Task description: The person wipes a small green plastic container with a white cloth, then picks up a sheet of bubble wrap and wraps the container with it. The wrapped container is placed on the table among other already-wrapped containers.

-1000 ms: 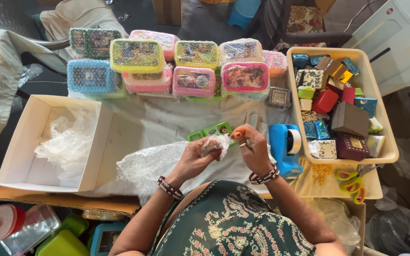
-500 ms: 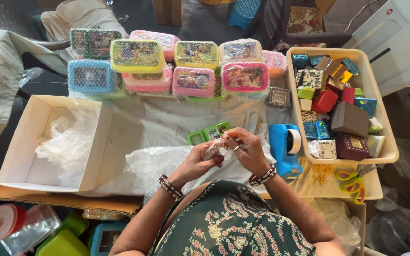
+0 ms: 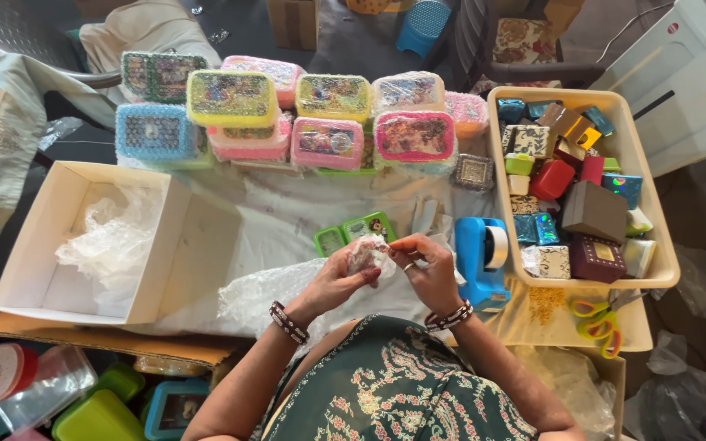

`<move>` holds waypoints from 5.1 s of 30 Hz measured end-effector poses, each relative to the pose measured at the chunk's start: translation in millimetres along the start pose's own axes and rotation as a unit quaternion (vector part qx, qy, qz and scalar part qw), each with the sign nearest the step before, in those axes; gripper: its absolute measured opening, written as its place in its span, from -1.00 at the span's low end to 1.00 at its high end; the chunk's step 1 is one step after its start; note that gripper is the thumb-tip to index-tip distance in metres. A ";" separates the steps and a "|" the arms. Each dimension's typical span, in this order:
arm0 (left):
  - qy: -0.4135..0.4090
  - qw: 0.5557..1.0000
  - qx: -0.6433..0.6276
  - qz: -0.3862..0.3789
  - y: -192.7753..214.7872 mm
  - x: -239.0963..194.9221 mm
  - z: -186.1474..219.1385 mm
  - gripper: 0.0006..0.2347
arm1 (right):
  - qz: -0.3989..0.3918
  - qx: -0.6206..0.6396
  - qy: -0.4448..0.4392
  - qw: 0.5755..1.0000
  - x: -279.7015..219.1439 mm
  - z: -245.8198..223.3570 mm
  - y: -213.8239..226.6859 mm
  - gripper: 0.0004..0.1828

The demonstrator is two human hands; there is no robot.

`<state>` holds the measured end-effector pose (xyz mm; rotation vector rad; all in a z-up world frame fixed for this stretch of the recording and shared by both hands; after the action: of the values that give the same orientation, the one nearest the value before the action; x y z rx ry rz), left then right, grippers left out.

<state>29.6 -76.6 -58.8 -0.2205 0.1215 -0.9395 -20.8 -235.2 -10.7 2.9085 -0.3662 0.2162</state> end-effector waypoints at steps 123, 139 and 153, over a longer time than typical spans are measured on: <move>0.089 0.949 0.297 -0.059 39.9 0.0 63.1 -0.76 | 0.170 0.157 0.008 0.973 43.8 38.8 35.0 -0.94; 0.050 0.945 0.293 0.134 59.4 5.9 67.3 -0.72 | -0.024 0.182 -0.043 0.982 9.8 -0.1 -58.9 -0.04; -0.130 0.951 0.260 0.105 59.6 5.8 82.1 -0.72 | -0.047 0.123 -0.182 0.974 9.0 58.2 -48.3 -0.70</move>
<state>96.1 -36.3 6.5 0.1568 -0.3391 -0.6930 7.2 -204.0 -74.3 3.1988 -0.2698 -0.3143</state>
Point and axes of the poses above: each hand's wrist, its own x-axis towards the middle knuckle, its own y-axis out of the back of the hand, z = x × y, the point moved 7 cm from there along x, towards the middle knuckle, and after that the axes turned 8 degrees about x, right-handed, at the moved point
